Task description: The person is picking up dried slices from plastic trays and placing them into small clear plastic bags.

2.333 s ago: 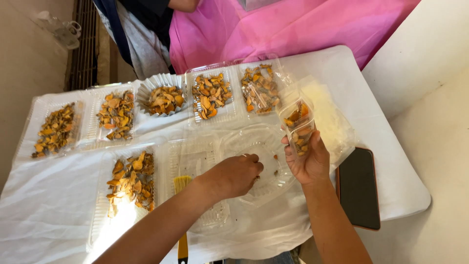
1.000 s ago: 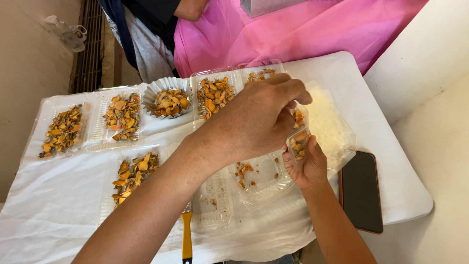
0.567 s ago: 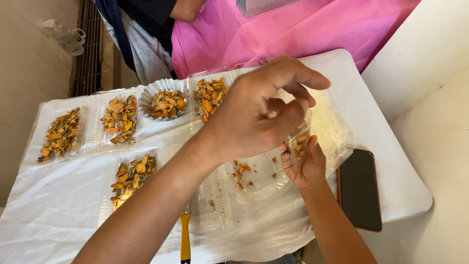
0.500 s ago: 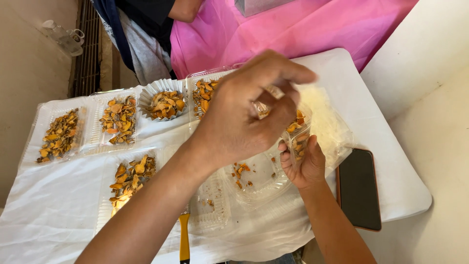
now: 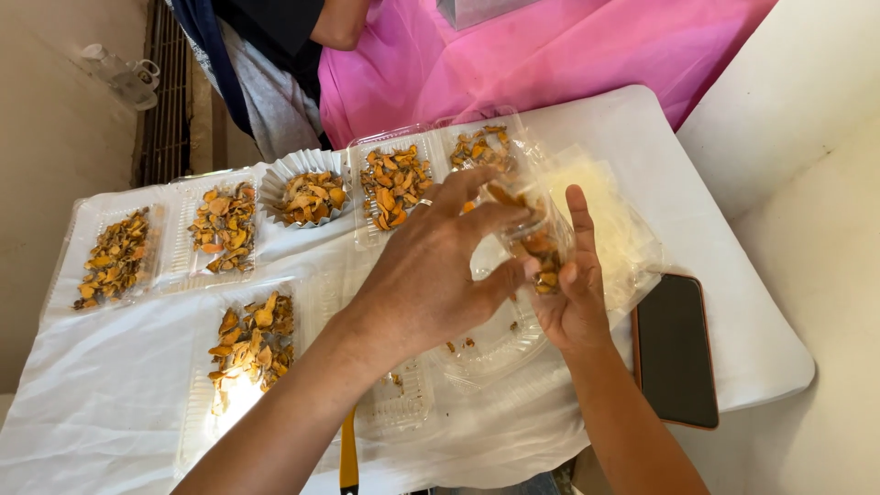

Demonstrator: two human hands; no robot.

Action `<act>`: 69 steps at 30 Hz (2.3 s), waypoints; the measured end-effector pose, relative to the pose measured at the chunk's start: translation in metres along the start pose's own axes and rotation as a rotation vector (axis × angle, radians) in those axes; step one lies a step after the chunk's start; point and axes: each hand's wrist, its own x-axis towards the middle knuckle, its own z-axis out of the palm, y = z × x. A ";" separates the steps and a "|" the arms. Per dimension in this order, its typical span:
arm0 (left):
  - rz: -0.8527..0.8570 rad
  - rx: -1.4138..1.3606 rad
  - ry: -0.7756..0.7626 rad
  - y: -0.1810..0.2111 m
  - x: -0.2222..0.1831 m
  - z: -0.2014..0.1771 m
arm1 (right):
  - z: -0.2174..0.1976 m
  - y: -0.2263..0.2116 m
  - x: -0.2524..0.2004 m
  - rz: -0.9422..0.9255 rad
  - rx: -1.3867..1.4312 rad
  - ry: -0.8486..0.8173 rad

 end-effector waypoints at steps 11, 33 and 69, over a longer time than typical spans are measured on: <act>-0.030 -0.375 0.008 -0.015 -0.003 -0.004 | 0.003 -0.003 -0.001 0.018 -0.061 -0.008; 0.003 -0.279 0.087 -0.026 0.006 -0.016 | -0.027 0.009 -0.013 0.202 -0.198 -0.018; 0.341 0.319 -0.035 -0.002 -0.008 0.000 | -0.036 0.013 -0.022 -0.010 -0.804 -0.111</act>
